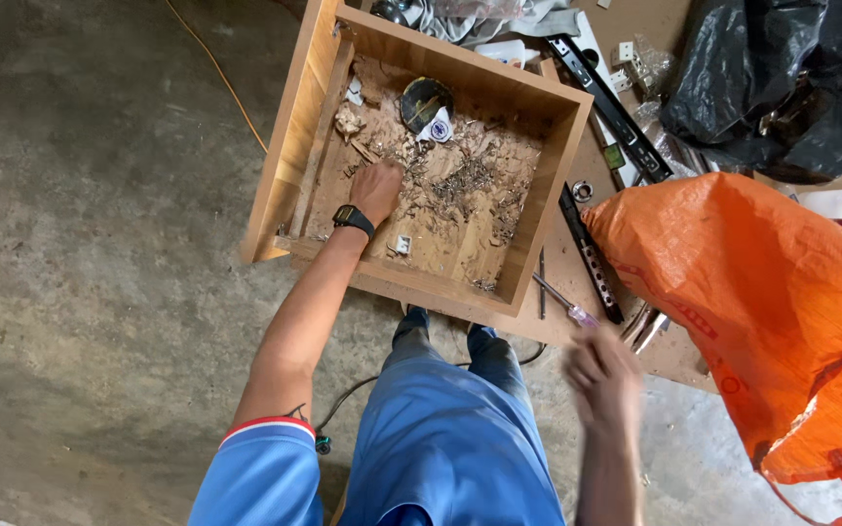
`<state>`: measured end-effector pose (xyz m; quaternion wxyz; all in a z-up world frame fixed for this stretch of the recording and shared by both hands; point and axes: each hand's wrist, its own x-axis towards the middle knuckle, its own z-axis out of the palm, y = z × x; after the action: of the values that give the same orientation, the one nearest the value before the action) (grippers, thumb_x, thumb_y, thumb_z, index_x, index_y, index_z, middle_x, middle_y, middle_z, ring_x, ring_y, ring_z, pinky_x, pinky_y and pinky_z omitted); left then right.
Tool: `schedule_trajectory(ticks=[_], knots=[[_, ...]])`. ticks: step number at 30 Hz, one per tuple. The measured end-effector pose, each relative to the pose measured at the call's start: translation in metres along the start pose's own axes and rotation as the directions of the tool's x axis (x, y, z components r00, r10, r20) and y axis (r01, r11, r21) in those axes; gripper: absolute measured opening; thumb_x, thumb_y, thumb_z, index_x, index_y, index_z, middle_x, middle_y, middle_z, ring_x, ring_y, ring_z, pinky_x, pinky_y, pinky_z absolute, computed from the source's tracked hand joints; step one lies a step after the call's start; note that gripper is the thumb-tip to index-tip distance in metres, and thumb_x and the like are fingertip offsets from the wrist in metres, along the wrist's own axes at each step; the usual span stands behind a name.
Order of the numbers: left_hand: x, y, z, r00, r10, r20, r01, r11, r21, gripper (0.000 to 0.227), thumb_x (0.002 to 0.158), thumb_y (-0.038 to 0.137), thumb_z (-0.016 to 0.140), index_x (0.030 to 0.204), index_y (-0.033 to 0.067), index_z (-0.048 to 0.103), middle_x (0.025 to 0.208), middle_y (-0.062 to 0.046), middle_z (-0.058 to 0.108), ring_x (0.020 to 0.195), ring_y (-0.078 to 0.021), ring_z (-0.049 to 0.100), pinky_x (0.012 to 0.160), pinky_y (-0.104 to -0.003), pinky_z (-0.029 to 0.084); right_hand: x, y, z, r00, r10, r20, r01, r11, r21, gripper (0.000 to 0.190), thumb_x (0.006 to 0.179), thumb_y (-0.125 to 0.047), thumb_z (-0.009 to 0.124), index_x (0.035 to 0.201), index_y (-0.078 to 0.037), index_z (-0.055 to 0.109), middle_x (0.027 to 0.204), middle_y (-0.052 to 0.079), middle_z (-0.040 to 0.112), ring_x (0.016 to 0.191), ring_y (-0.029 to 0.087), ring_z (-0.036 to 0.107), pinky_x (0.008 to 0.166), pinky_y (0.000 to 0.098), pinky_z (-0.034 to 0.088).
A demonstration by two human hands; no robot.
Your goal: The person clears wood shavings and small metal hardware out of a wooden drawer by hand, picking up the pieces and placing them into a small orange bag or onto the nearby table.
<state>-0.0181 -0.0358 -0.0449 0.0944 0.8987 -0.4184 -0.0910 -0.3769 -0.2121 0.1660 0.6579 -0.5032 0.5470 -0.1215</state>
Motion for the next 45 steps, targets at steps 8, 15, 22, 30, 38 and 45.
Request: schedule_trajectory(ticks=[8, 15, 22, 30, 38, 45], knots=[[-0.002, -0.010, -0.009, 0.969, -0.122, 0.216, 0.173, 0.956, -0.236, 0.013, 0.071, 0.007, 0.066, 0.062, -0.0017, 0.064, 0.055, -0.018, 0.058, 0.051, -0.0366, 0.066, 0.045, -0.044, 0.054, 0.120, 0.056, 0.095, 0.960, -0.156, -0.233, 0.137, 0.986, -0.093, 0.060, 0.105, -0.043, 0.059, 0.052, -0.019, 0.044, 0.041, -0.004, 0.034, 0.034, 0.005, 0.030, 0.034, 0.0208, 0.020], [0.003, -0.026, -0.049, 0.889, -0.410, 0.202, 0.309, 0.213, -0.927, 0.018, 0.078, 0.021, 0.058, 0.068, 0.0078, 0.067, 0.050, -0.015, 0.056, 0.042, -0.0201, 0.061, 0.034, -0.027, 0.049, 0.161, 0.092, 0.128, 0.540, -0.842, -0.019, 0.611, 0.407, -0.679, 0.057, 0.108, -0.029, 0.063, 0.056, -0.013, 0.048, 0.045, 0.006, 0.043, 0.044, 0.018, 0.043, 0.048, 0.0260, 0.036], [0.031, -0.018, -0.039, 0.958, -0.279, 0.064, 0.247, 0.696, -0.674, 0.012, 0.078, 0.013, 0.061, 0.082, 0.0181, 0.071, 0.065, -0.009, 0.067, 0.068, -0.0287, 0.070, 0.060, -0.043, 0.056, 0.166, 0.097, 0.130, 0.430, -0.899, 0.087, 0.681, 0.259, -0.685, 0.052, 0.104, -0.015, 0.066, 0.056, -0.010, 0.047, 0.049, 0.011, 0.048, 0.047, 0.030, 0.055, 0.046, 0.0316, 0.040], [0.019, -0.026, -0.025, 0.990, -0.034, 0.137, 0.071, 0.957, -0.281, 0.014, 0.095, 0.011, 0.071, 0.107, 0.0034, 0.068, 0.102, -0.017, 0.070, 0.096, -0.0427, 0.070, 0.083, -0.058, 0.060, 0.164, 0.101, 0.124, 0.464, -0.883, 0.070, 0.648, 0.285, -0.706, 0.053, 0.107, -0.022, 0.064, 0.057, -0.013, 0.047, 0.049, 0.007, 0.048, 0.047, 0.028, 0.056, 0.047, 0.0298, 0.040], [0.033, -0.027, -0.041, 0.840, -0.450, 0.302, 0.266, -0.145, -0.953, 0.010, 0.080, 0.016, 0.060, 0.076, 0.0076, 0.060, 0.068, -0.010, 0.063, 0.054, -0.0124, 0.059, 0.036, -0.020, 0.043, 0.164, 0.099, 0.126, 0.422, -0.905, 0.054, 0.624, 0.247, -0.741, 0.056, 0.105, -0.021, 0.067, 0.054, -0.016, 0.042, 0.047, 0.007, 0.042, 0.045, 0.027, 0.053, 0.047, 0.0270, 0.040], [0.059, -0.017, -0.017, 0.877, -0.480, 0.007, 0.335, 0.603, -0.724, 0.011, 0.080, 0.023, 0.074, 0.087, 0.0179, 0.067, 0.074, -0.012, 0.071, 0.082, -0.0376, 0.073, 0.075, -0.050, 0.055, 0.172, 0.112, 0.124, 0.448, -0.893, 0.055, 0.637, 0.275, -0.720, 0.054, 0.104, -0.020, 0.067, 0.056, -0.012, 0.046, 0.049, 0.012, 0.047, 0.051, 0.035, 0.059, 0.046, 0.0338, 0.042]])
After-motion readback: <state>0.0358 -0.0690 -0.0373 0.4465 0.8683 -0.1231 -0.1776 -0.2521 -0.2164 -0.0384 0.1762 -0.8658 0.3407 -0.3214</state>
